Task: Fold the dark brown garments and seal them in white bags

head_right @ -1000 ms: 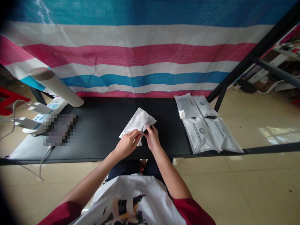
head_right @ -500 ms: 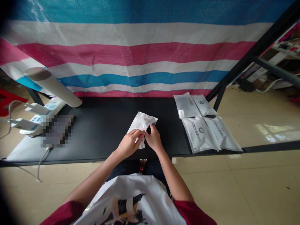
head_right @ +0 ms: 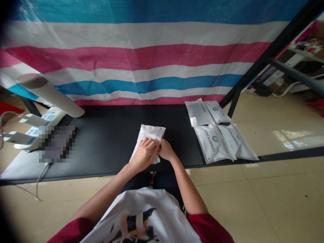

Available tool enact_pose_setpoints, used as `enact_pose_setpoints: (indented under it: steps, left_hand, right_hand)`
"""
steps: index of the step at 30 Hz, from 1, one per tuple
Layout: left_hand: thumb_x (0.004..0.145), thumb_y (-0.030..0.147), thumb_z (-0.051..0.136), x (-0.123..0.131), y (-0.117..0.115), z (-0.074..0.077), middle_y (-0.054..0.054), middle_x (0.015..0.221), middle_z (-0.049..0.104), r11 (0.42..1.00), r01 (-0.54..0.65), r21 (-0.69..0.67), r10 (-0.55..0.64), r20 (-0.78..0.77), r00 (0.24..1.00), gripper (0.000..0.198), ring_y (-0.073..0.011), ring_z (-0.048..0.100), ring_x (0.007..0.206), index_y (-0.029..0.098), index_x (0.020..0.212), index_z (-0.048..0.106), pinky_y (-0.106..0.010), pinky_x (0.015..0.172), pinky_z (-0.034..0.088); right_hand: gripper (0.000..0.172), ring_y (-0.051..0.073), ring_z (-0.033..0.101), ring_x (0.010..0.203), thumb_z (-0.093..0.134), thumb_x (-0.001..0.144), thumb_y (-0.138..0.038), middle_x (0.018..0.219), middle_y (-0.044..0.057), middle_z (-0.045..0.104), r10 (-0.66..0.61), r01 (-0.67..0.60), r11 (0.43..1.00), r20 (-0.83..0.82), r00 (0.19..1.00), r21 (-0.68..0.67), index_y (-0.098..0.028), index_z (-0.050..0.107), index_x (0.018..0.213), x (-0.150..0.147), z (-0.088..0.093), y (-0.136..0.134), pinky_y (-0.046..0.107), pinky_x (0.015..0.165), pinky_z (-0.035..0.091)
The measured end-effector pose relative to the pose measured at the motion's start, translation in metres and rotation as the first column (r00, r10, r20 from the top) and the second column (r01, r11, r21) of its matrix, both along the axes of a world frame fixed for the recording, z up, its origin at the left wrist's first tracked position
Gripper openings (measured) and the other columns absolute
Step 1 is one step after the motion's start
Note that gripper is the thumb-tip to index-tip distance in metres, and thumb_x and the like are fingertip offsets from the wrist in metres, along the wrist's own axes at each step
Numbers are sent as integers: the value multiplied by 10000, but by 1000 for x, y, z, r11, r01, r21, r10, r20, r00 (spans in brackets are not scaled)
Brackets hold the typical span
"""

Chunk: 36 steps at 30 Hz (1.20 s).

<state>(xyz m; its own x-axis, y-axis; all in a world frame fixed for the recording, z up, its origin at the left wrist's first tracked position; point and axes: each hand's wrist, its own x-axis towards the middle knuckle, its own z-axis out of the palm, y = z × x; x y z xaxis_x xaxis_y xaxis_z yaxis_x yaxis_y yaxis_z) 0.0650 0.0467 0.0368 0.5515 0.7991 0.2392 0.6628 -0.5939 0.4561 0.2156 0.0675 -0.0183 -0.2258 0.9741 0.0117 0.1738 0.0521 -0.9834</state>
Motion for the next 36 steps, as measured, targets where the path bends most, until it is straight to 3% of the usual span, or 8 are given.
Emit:
enact_pose_setpoints:
  steps: [6,9,13,20,22,29,32,36]
  left_hand:
    - [981,444,441,-9,1,-11,-95,1482,471,996,-7,84,17,-110,994,444,-328,359,1383,254,1379,493,-603,1124,241]
    - [971,512,434,-13,5,-22,-77,1536,422,995,-9,104,26,-168,985,556,-332,302,1440,305,1484,378,-659,1147,158]
    - [943,528,482,-14,15,-31,-110,1517,446,990,-58,130,84,-201,976,562,-350,311,1440,273,1443,467,-658,1161,132]
    - [809,705,563,-26,19,-27,-183,1525,406,988,0,151,27,-177,984,864,-412,254,1452,162,1466,420,-696,1153,78]
    - [776,664,636,-28,13,-28,-167,1486,462,986,60,158,-35,-158,987,832,-405,290,1438,167,1423,476,-663,1175,96]
    - [930,275,569,-22,4,-42,-68,1141,711,966,122,229,-110,-66,992,217,-262,586,1184,211,1106,680,-513,1112,339]
    - [968,220,495,-21,6,-43,-54,995,735,959,138,247,-125,-68,990,210,-211,654,976,200,944,703,-435,977,451]
    - [976,198,461,-23,6,-42,-73,935,722,955,157,251,-133,-109,985,234,-188,651,851,177,965,694,-333,772,492]
  right_hand:
    - [237,255,635,1061,612,832,-322,1061,50,732,-41,41,999,-73,996,8,-226,760,991,21,5,0,397,981,455]
    - [310,241,659,997,610,867,-402,1090,77,726,-108,104,992,-55,993,-69,-218,746,1078,35,0,-6,381,874,510]
    - [415,209,694,828,624,863,-481,1006,98,746,-132,116,974,-75,988,-194,-191,713,1145,46,-5,-17,312,657,539]
    - [389,169,705,656,651,838,-500,876,76,735,-149,108,930,-92,985,-350,-179,681,1054,44,-7,-33,227,476,495]
    - [349,165,697,636,666,824,-484,835,49,722,-122,84,931,-85,989,-355,-192,651,1015,40,-6,-34,217,457,481]
    - [273,145,642,590,722,759,-396,765,-8,660,-65,48,965,-57,996,-258,-218,552,877,25,-2,-28,195,404,391]
    - [249,146,637,589,692,776,-391,738,-15,641,-83,63,967,-71,994,-247,-220,530,854,21,-2,-24,204,422,401]
    - [257,156,640,596,681,770,-385,685,-30,618,-80,43,961,-126,989,-273,-228,489,837,15,-4,-22,232,477,445]
